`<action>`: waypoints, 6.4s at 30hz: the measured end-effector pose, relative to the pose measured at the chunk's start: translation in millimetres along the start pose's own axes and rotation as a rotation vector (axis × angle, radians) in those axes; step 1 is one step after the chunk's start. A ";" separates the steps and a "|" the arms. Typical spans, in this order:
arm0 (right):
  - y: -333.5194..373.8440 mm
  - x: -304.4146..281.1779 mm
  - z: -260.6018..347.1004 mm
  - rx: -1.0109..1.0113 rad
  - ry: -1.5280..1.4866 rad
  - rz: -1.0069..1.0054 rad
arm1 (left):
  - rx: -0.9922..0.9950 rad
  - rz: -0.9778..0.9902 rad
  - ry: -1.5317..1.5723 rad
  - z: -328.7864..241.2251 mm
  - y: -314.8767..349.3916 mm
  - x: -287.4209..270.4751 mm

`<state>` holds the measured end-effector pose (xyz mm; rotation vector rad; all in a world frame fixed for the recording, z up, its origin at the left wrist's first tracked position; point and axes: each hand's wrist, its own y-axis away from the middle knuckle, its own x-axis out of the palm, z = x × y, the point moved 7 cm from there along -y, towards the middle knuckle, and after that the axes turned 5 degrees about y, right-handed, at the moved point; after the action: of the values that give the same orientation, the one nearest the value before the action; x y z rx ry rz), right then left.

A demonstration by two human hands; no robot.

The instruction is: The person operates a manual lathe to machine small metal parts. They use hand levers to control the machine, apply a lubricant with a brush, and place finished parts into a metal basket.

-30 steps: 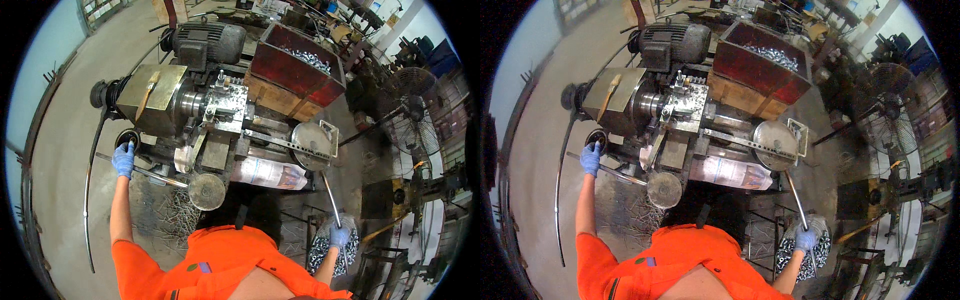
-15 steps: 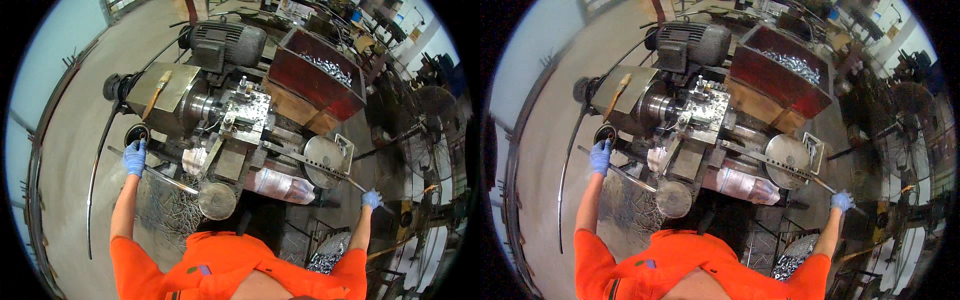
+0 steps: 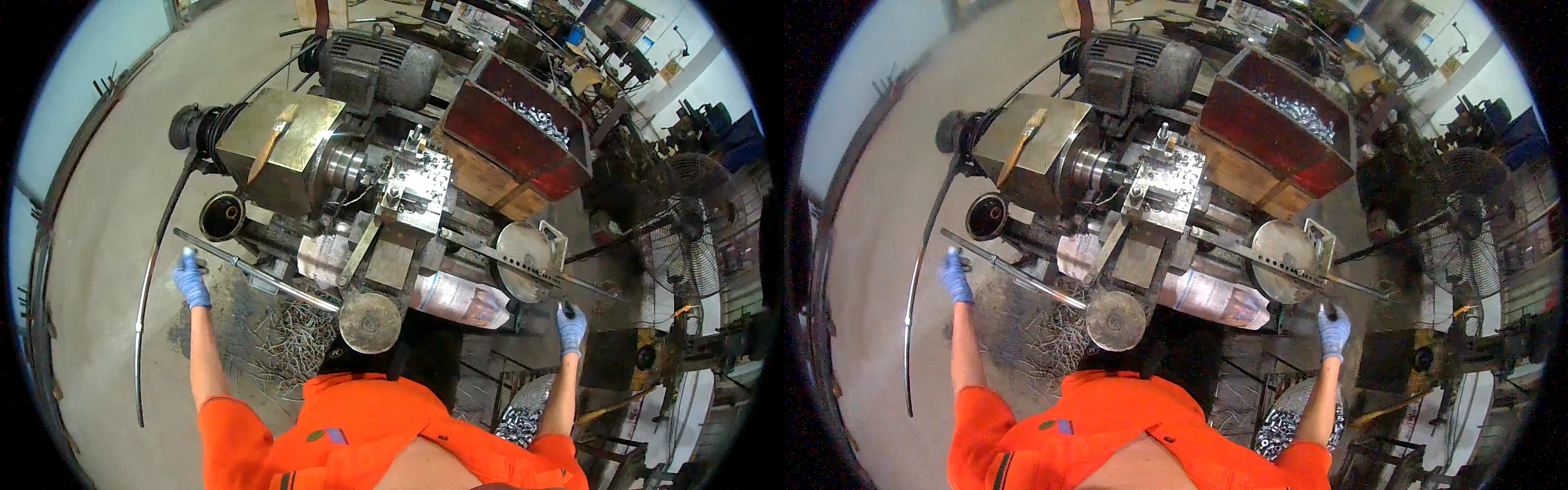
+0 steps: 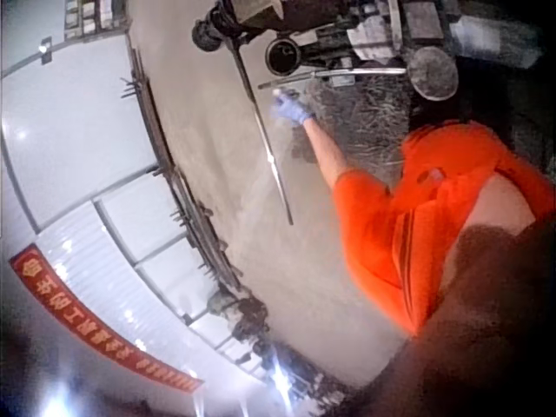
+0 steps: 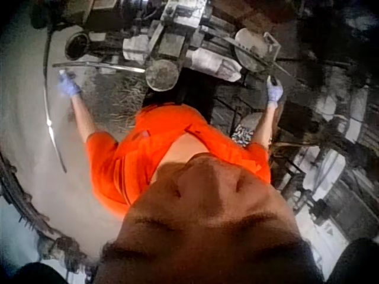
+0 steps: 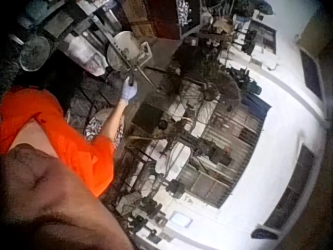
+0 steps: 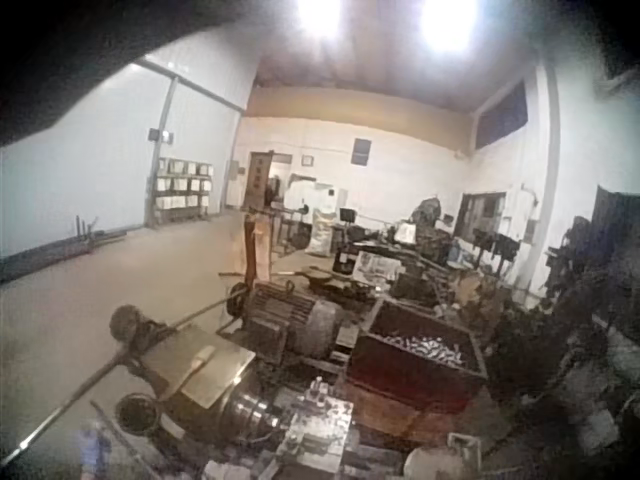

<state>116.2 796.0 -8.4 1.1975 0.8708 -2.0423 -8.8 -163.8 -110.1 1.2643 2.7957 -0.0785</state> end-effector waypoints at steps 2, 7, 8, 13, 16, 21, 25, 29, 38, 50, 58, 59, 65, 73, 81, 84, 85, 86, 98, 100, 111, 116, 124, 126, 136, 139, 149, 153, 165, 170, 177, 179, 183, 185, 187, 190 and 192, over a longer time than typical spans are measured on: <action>19.2 -3.5 69.2 -0.104 -0.157 0.066 | 0.093 0.113 -0.348 50.1 3.9 1.6; 79.6 -5.1 281.1 -0.376 -0.320 0.398 | 0.338 0.626 -1.312 40.6 55.5 113.4; 89.5 -2.5 321.2 -0.458 -0.384 0.389 | 0.409 0.665 -1.342 46.8 56.8 115.0; 103.7 52.5 406.7 -0.656 -0.486 0.435 | 0.455 0.727 -1.501 64.2 66.4 141.9; 112.4 65.9 446.1 -0.685 -0.527 0.440 | 0.231 0.387 -1.138 117.3 98.8 132.4; 115.6 92.4 448.5 -0.585 -0.633 0.535 | 0.270 0.872 -1.388 56.8 80.7 135.2; 116.4 79.6 462.0 -0.502 -0.666 0.630 | 0.294 0.621 -1.242 59.1 85.6 133.2; 117.0 50.6 419.9 -0.574 -0.630 0.524 | 0.215 0.759 -1.236 42.6 90.8 111.4; 153.9 36.8 272.5 -0.419 -0.597 0.433 | 0.317 0.343 -0.279 -158.4 124.2 102.6; 172.3 7.1 244.2 -0.358 -0.626 0.350 | 0.560 0.651 -0.878 -149.8 155.2 262.2; 167.7 18.1 252.1 -0.369 -0.581 0.403 | 0.249 0.609 -0.456 -199.5 174.0 115.4; 167.5 13.8 265.5 -0.435 -0.551 0.385 | 0.176 0.590 -0.477 -193.9 179.0 95.7; 160.3 0.0 328.3 -0.589 -0.518 0.401 | 0.194 0.917 -1.369 -35.6 223.1 11.6; 129.1 -33.6 406.7 -0.874 -0.480 0.317 | 0.227 0.516 -1.255 -93.3 154.4 -12.9; 107.1 -32.2 487.5 -1.042 -0.435 0.253 | 0.428 0.187 -1.274 -127.3 128.2 -74.8; 99.2 -5.1 523.9 -1.210 -0.231 0.075 | 0.505 -0.025 -1.121 -172.9 104.0 -100.6; 96.0 11.5 534.7 -1.187 -0.116 0.131 | 0.564 -0.097 -1.131 -184.6 94.7 -107.1; 96.6 20.9 546.9 -1.238 -0.039 0.094 | 0.623 -0.172 -1.142 -193.3 87.0 -116.8; 84.1 81.3 587.9 -1.182 0.423 0.325 | -0.028 -0.087 -1.187 -140.9 153.6 -81.2; 84.2 84.4 584.3 -1.200 0.374 0.346 | -0.019 -0.140 -1.196 -146.2 164.4 -74.9; 84.1 82.5 585.8 -1.182 0.279 0.328 | 0.609 0.087 -1.486 -198.9 147.6 -4.0; 79.1 81.1 584.7 -1.054 0.315 0.395 | 0.736 0.226 -0.904 -243.8 138.8 51.7; 72.1 36.5 569.0 -1.013 0.174 0.341 | 1.003 0.194 -0.672 -307.7 143.7 119.7; 59.8 4.1 552.7 -1.045 0.047 0.191 | 0.998 0.155 -0.632 -311.1 133.7 124.3; -72.0 -115.4 457.0 -0.740 0.188 -0.430 | 1.000 0.184 -0.767 -284.4 89.2 196.8; -41.4 -112.5 435.0 -0.842 -0.005 -0.409 | 1.036 0.229 -0.756 -277.7 92.7 206.5; 52.7 -54.7 341.5 -0.723 -0.192 0.032 | 0.987 0.569 -0.388 -276.0 189.5 263.7; 58.8 -54.3 302.5 -0.637 -0.315 0.053 | 0.921 0.616 -0.415 -261.8 191.1 288.1; 58.5 -58.3 246.9 -0.487 -0.309 0.048 | 1.035 0.429 -0.346 -322.9 182.2 223.9; 64.6 -58.9 221.3 -0.378 -0.305 0.052 | 1.008 0.222 -0.389 -322.7 128.8 205.8; 74.0 -61.2 162.3 -0.276 -0.364 -0.013 | 0.813 0.309 -0.766 -302.2 101.9 210.8; 80.6 -68.1 137.8 -0.215 -0.259 -0.041 | 0.721 0.290 -0.841 -318.3 116.6 207.8; 94.8 -93.6 90.4 -0.103 -0.256 -0.111 | 0.741 0.225 -0.151 -293.8 142.9 177.5; 101.0 -112.3 77.1 0.006 -0.197 -0.146 | 0.543 0.378 -0.309 -220.0 134.8 172.7; 103.3 -117.6 37.5 0.114 -0.103 -0.142 | 0.606 0.641 -0.571 -175.5 158.9 193.0; 125.4 -128.8 -33.4 0.384 -0.141 -0.057 | 0.485 0.595 -0.629 -131.3 157.7 194.6; 152.4 -128.2 -105.2 0.533 -0.121 -0.160 | 0.404 0.692 -0.525 -127.2 157.0 207.0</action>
<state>337.4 809.3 31.9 1.2833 0.3780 -2.5470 -32.9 104.2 -4.0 1.8791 1.8451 -0.8193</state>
